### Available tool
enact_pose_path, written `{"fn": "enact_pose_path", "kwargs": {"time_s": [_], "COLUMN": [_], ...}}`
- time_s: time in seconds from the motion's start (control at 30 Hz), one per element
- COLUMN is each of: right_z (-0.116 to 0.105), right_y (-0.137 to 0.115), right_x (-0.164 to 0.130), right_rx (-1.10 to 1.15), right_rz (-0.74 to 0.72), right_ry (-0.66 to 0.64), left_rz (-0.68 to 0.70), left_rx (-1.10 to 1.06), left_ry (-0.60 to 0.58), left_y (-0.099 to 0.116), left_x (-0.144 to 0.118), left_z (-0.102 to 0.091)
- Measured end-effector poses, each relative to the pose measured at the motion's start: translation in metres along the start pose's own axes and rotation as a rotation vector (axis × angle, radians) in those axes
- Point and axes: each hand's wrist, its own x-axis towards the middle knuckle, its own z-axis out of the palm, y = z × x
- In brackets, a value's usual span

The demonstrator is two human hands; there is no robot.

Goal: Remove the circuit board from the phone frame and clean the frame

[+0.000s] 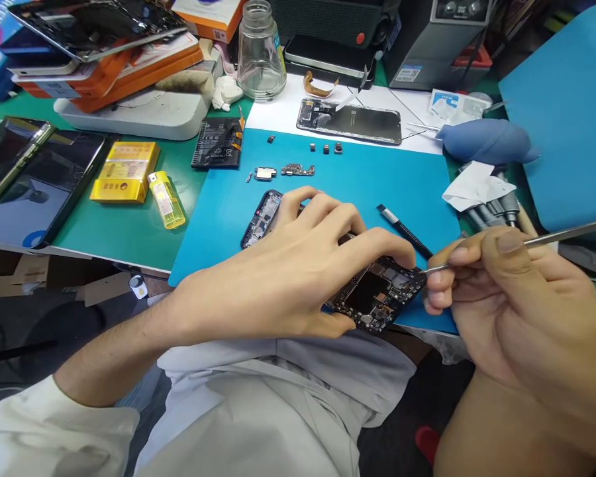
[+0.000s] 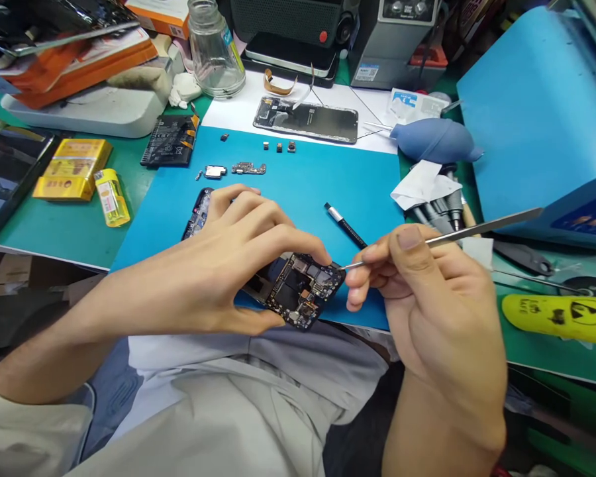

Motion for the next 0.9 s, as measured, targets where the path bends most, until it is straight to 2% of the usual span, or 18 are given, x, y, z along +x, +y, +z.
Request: {"fn": "enact_pose_path", "kwargs": {"time_s": [0.07,0.17,0.23,0.37,0.43,0.6,0.77,0.9], "right_z": [0.0,0.001,0.002,0.001,-0.001,-0.004,-0.005,-0.007], "right_y": [0.001,0.007,0.013,0.021,0.022,0.018,0.02,0.023], "right_x": [0.0,-0.004,-0.009,-0.014,-0.015,-0.023,-0.027,-0.027], "right_rx": [0.023,-0.002,-0.014,0.026,0.038,-0.003,-0.081,-0.125], "right_rz": [-0.006,-0.07,-0.17,-0.445,-0.474,-0.432,-0.35,-0.297], "right_ry": [-0.042,0.01,0.125,0.5,0.587,0.549,0.48,0.443], "left_rz": [0.001,-0.001,-0.015,-0.071,-0.08,-0.064,-0.095,-0.095], "left_rx": [0.015,0.049,0.049,0.03,0.065,0.255,0.367,0.426], "left_ry": [0.001,0.001,-0.005,0.034,0.086,0.221,0.208,0.241], "left_y": [0.0,0.0,0.002,0.006,0.008,0.005,0.002,-0.004], "left_x": [0.0,0.0,0.001,0.002,0.001,-0.001,-0.004,-0.014], "left_z": [0.001,0.001,0.0,0.001,0.005,0.018,0.028,0.026]}}
